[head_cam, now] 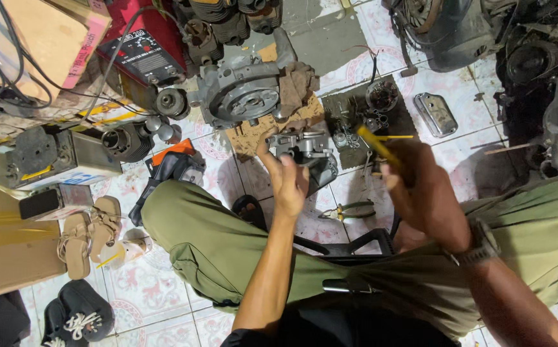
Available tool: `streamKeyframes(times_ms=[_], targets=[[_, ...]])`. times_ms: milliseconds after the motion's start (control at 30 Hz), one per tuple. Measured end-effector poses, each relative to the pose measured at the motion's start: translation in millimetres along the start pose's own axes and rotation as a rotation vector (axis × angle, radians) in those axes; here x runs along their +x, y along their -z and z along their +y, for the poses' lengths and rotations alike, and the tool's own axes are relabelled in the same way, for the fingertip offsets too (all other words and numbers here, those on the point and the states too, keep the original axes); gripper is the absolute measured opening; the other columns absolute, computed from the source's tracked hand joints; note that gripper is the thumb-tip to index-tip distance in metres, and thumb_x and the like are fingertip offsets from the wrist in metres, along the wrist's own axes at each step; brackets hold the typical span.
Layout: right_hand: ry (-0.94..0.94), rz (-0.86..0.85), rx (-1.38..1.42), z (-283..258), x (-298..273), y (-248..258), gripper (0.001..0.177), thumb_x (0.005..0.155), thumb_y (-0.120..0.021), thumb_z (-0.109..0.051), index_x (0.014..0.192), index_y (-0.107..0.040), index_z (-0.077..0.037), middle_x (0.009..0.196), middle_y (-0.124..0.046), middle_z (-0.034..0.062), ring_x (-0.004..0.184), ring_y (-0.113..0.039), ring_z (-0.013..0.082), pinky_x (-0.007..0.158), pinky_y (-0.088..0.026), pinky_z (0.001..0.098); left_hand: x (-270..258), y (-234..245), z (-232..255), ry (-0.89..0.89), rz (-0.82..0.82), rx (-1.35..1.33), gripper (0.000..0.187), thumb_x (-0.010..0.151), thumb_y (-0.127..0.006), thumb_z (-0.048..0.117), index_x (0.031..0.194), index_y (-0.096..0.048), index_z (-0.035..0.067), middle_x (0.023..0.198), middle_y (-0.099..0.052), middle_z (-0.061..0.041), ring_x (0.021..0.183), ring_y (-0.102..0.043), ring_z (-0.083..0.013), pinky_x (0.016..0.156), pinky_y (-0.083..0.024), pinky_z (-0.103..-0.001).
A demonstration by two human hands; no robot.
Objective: The person sits on a chair and works on a small mechanical part, likely a carburetor, using a rag to wipe it and a yellow-handled screwdriver to adjust internal components. The person repeatedly rotates and manipulates the part throughout the clip.
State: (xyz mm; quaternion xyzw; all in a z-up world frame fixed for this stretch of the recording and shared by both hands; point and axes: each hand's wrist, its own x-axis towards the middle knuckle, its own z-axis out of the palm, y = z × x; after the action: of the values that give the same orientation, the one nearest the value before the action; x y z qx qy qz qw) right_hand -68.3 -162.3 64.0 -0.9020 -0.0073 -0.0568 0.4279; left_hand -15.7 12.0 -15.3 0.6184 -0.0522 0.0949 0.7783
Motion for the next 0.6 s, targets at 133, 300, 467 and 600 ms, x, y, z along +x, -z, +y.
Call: streamKeyframes(times_ms=[133,300,467,600], targets=[[0.003,-0.028,-0.126,10.7,-11.6,-12.5,0.03,0.088,-0.055,-0.014,0.116,-0.051,-0.005,0.083,-0.065,0.0211,0.059,-0.065,0.0405,0.046,-0.051,0.0502,-1.6,-9.1,9.6,-0.003,0.034,-0.048,0.054,0.095,-0.038,0.046,0.134,-0.024,0.012,0.132,-0.027,-0.015,0.118,-0.032,-0.0245,0.104,-0.028,-0.038],[0.305,0.106,-0.419,18.3,-13.3,-34.2,0.005,0.084,-0.061,-0.015,0.086,-0.065,-0.014,0.073,-0.062,0.0034,0.056,-0.063,0.0224,0.049,-0.051,0.0299,0.5,-10.6,-2.2,-0.069,0.063,-0.019,0.048,0.094,-0.043,0.042,0.128,-0.028,0.012,0.129,-0.027,-0.016,0.124,-0.025,-0.0275,0.109,-0.015,-0.042],[0.401,0.193,-0.531,12.8,-7.2,-39.0,0.006,0.084,-0.059,-0.018,0.082,-0.065,-0.017,0.073,-0.061,0.0013,0.061,-0.063,0.0182,0.053,-0.049,0.0252,3.9,8.1,-20.4,-0.158,0.063,0.051,0.044,0.095,-0.041,0.038,0.127,-0.029,0.01,0.125,-0.03,-0.016,0.124,-0.025,-0.0293,0.109,-0.013,-0.045],[0.392,0.173,-0.539,3.4,-5.1,-35.8,0.01,0.084,-0.06,-0.02,0.074,-0.062,-0.017,0.065,-0.059,0.0023,0.056,-0.062,0.0197,0.048,-0.048,0.0271,5.4,6.3,-16.1,-0.255,0.027,0.056,0.038,0.098,-0.039,0.032,0.124,-0.029,0.008,0.12,-0.04,-0.018,0.122,-0.034,-0.0288,0.107,-0.018,-0.045]])
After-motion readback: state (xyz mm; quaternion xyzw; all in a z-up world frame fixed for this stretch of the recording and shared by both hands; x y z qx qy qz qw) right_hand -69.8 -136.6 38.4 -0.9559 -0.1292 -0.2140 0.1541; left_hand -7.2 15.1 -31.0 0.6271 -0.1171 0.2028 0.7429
